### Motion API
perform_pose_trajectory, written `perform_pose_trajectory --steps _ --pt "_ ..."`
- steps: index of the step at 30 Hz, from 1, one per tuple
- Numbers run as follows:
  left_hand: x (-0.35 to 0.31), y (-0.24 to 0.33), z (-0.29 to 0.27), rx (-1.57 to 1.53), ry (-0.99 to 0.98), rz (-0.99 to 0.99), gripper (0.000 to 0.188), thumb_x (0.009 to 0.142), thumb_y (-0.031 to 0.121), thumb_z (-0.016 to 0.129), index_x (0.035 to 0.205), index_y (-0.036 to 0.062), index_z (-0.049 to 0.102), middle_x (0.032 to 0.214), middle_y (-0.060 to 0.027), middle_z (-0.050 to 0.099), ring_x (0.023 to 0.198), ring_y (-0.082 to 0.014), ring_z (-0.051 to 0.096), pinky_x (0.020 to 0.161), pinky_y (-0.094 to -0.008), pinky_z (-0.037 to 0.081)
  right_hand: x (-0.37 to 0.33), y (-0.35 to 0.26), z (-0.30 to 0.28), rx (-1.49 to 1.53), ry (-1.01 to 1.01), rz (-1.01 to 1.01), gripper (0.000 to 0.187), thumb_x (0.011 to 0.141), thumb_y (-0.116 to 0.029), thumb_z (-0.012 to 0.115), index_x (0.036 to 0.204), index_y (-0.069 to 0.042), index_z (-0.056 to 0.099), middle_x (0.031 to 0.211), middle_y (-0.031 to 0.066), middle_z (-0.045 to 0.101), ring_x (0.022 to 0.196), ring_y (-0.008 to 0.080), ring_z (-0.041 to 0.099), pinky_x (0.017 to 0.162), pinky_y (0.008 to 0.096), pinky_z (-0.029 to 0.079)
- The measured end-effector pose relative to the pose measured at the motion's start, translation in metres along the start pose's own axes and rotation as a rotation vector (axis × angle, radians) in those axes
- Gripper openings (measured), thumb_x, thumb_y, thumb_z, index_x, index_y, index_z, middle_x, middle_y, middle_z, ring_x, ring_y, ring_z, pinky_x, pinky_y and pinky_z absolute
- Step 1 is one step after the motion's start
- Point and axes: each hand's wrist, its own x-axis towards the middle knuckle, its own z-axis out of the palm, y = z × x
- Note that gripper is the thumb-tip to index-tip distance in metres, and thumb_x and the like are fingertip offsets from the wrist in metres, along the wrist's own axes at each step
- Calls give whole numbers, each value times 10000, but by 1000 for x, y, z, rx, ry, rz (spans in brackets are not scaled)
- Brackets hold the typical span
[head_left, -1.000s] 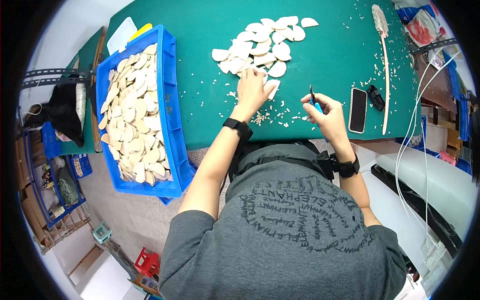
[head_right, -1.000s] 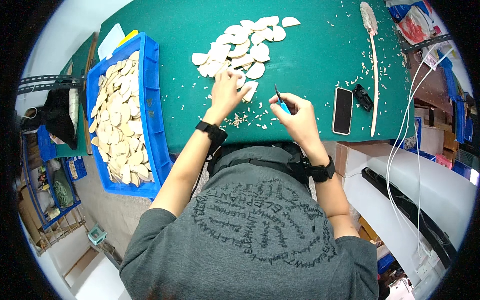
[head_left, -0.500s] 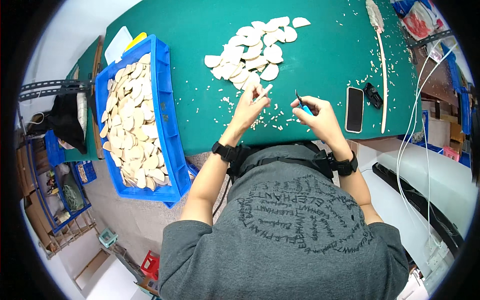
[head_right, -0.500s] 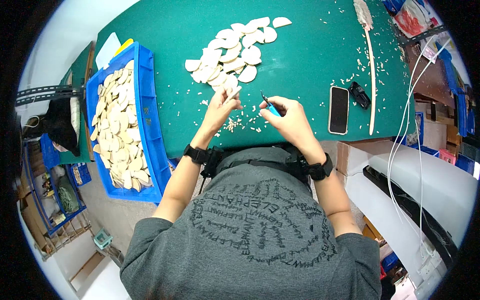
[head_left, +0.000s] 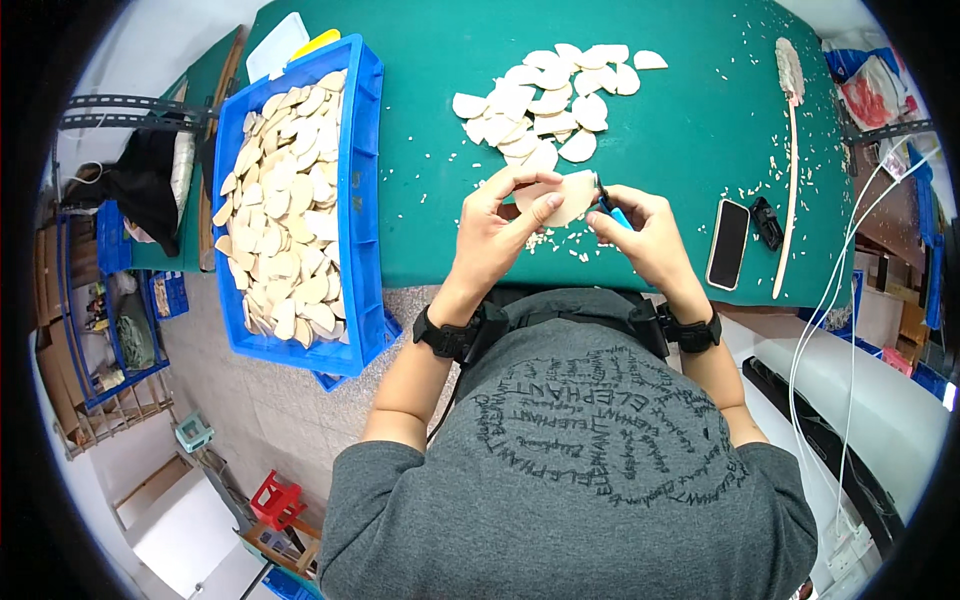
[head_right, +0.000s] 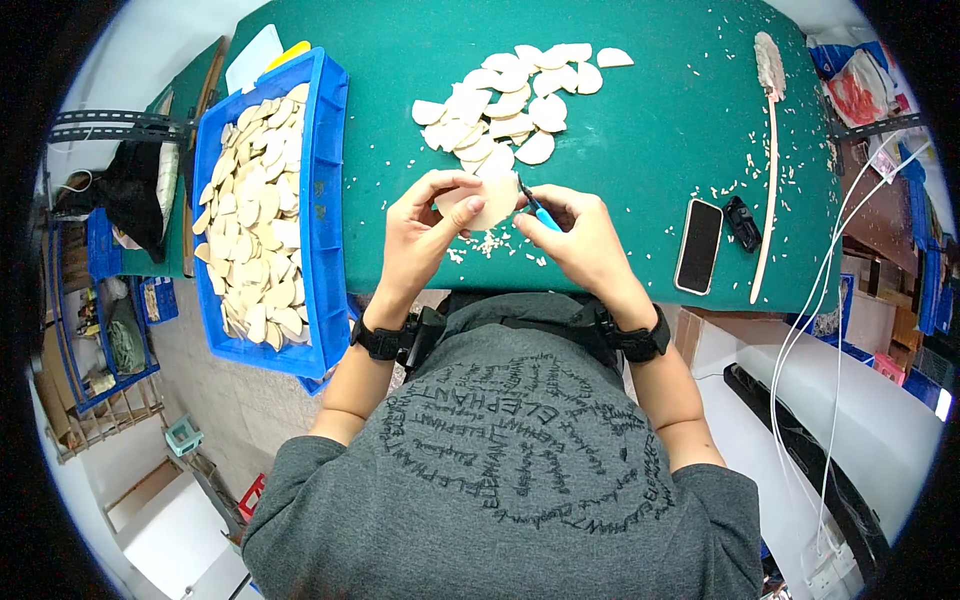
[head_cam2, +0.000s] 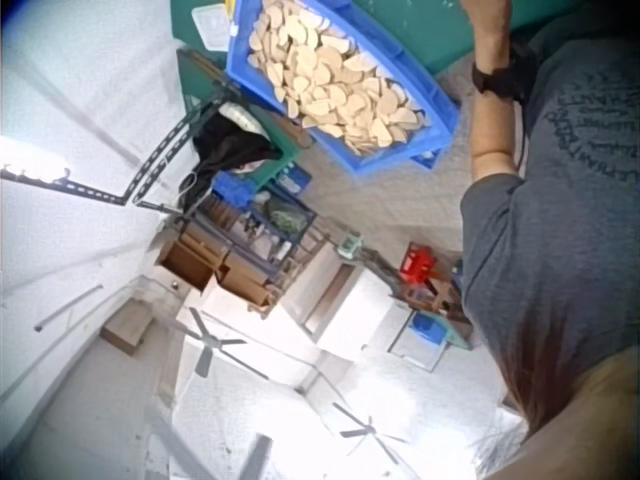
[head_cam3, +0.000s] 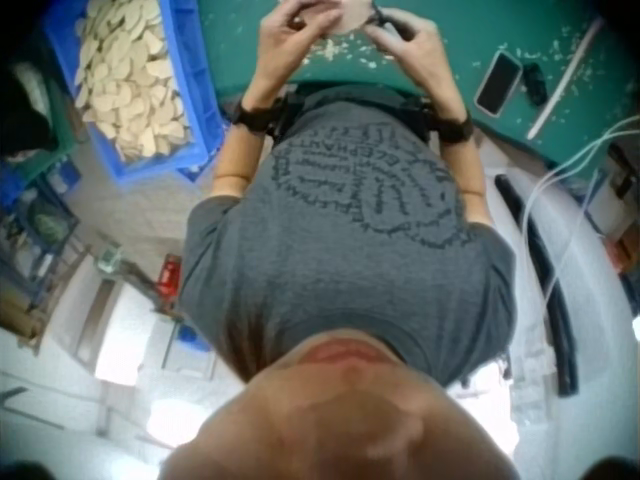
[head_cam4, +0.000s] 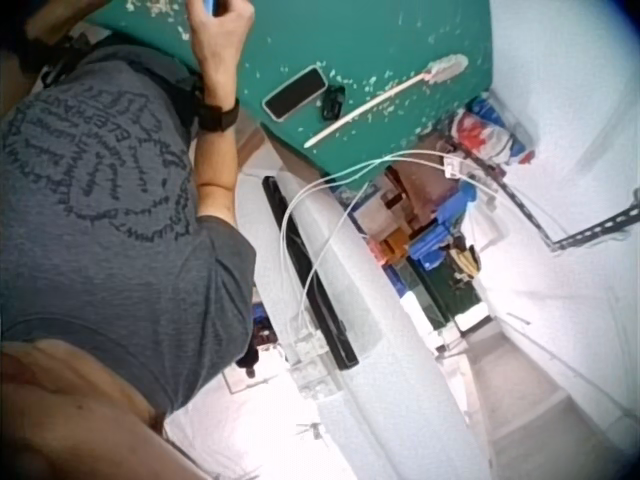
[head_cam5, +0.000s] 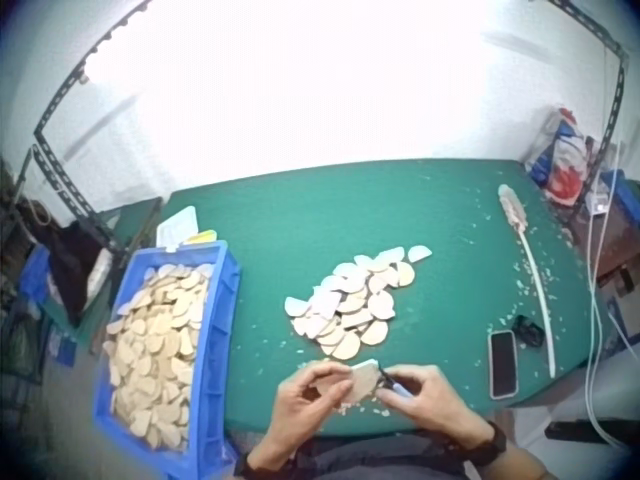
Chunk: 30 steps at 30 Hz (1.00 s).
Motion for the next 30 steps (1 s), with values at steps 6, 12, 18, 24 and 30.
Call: perform_pose_trajectory --steps 6,12,18,24,30 --pt "-2 1 -4 -35 3 10 231 852 105 697 1056 19 633 965 -40 649 792 -72 605 598 -210 517 0 2 4 -17 6 -12 195 823 -106 673 967 24 657 813 -5 626 754 43 546 673 200 441" --pt "-2 -2 -8 99 14 89 208 850 92 696 1036 17 642 966 -45 653 790 -75 612 589 -208 521 -2 2 7 -79 31 -20 189 811 -104 664 944 31 667 807 3 639 754 40 543 679 202 440" --pt "-2 -2 -12 205 17 146 185 848 91 697 1010 14 651 956 -43 655 772 -78 617 584 -206 520 -1 3 11 -106 51 -48 158 801 -90 652 902 29 677 759 -7 636 719 28 527 651 198 431" --pt "-6 0 -17 135 18 77 193 848 93 699 1019 20 649 954 -34 651 766 -72 608 591 -200 510 0 8 17 -136 74 -75 129 803 -71 649 884 24 680 723 -28 605 681 17 501 611 190 403" --pt "-6 2 -53 151 264 116 175 849 101 690 1011 40 663 921 -7 636 734 -67 580 573 -200 482 1 0 17 -68 125 -8 128 818 -84 663 917 -4 678 733 -45 572 644 13 457 558 182 341"
